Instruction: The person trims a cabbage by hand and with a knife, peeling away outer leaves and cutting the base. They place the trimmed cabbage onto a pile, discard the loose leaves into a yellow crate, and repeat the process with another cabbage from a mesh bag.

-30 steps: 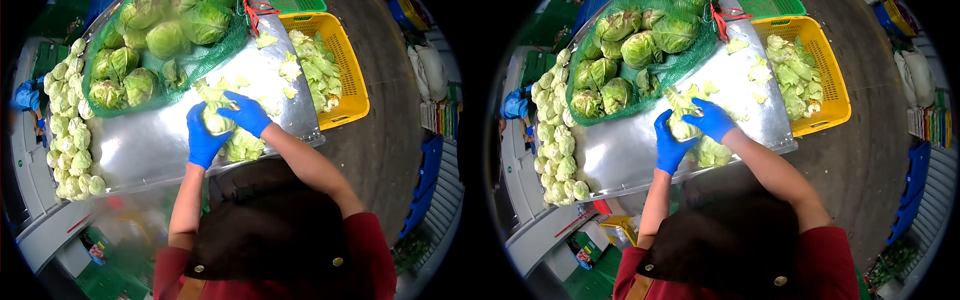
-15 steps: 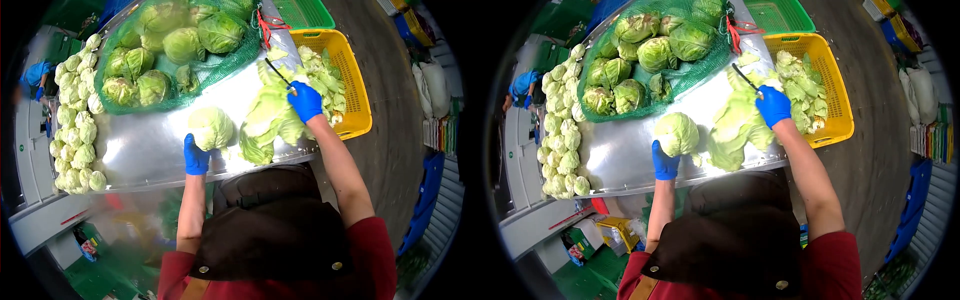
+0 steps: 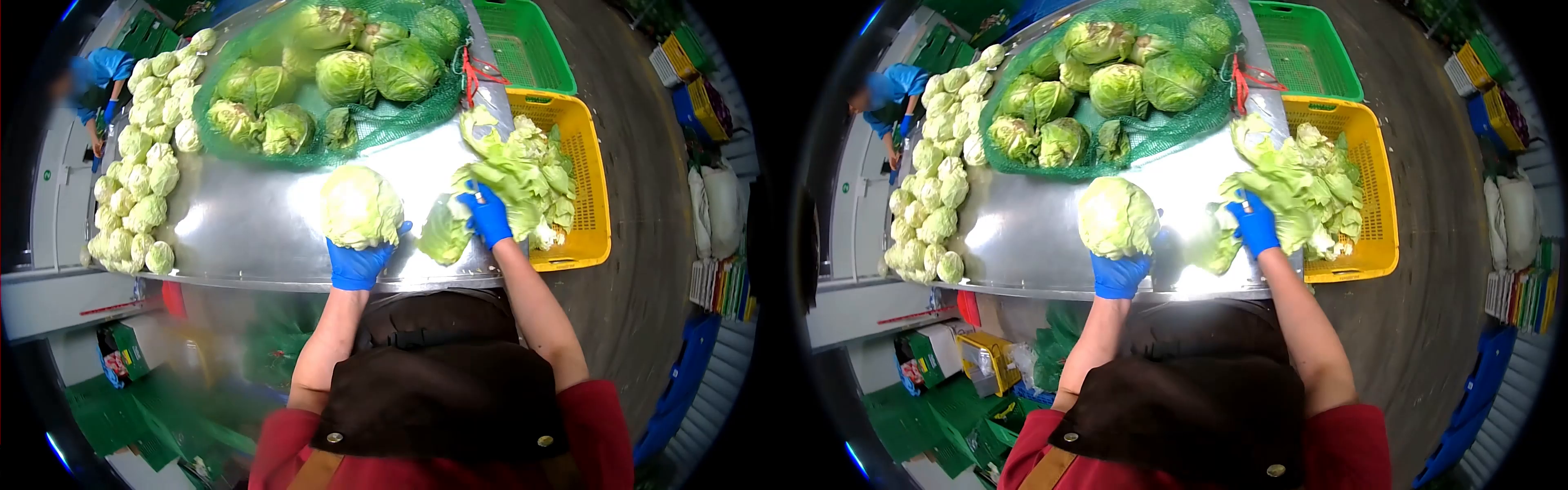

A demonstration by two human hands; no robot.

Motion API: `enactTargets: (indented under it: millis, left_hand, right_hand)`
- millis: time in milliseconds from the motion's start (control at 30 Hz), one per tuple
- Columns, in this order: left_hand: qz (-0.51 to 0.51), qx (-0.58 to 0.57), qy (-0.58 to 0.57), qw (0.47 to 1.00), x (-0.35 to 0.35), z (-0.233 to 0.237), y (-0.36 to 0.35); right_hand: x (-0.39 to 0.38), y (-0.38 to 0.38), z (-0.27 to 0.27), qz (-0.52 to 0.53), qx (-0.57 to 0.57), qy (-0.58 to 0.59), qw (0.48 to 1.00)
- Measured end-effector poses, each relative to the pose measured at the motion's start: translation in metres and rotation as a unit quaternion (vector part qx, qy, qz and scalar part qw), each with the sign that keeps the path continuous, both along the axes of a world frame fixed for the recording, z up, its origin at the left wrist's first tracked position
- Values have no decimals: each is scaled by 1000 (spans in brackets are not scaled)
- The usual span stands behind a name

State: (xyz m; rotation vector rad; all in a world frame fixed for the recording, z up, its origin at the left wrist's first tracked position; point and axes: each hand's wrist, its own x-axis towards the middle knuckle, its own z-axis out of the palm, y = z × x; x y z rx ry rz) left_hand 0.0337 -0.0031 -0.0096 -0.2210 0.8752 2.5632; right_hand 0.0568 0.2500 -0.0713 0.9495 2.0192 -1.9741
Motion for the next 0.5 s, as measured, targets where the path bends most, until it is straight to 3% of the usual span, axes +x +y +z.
enactTargets:
  millis: [33, 67, 100, 167, 233, 333, 367, 433, 500]
  left_hand:
    - [1, 20, -13, 1000, 2, 1, -2]
    - [-10, -18, 14, 1000, 5, 3, -4]
    - [-21, -56, 38, 997, 10, 5, -5]
    - [-71, -351, 175, 917, 14, 0, -6]
    - [-104, -468, 220, 850, 16, -3, -10]
    - [-86, -341, 182, 918, 16, -4, -20]
    - [-47, -250, 171, 952, 15, -4, -21]
    - [-36, -242, 193, 950, 11, -7, -28]
    - [-76, -379, 252, 887, 9, -14, -44]
  right_hand:
    - [-5, 11, -1, -9, 52, 18, 998]
    - [-10, 25, -20, 45, 247, 90, 964]
    - [-13, 22, 7, 50, 287, 163, 943]
    - [-15, -4, 52, 28, 104, 295, 949]
    - [-10, -31, 101, 80, -37, 227, 970]
    - [1, -62, 110, 154, -42, 220, 962]
    - [3, -65, 102, 192, -18, 238, 952]
    - [9, -66, 50, 275, 59, 302, 911]
    - [24, -69, -2, 282, 58, 240, 927]
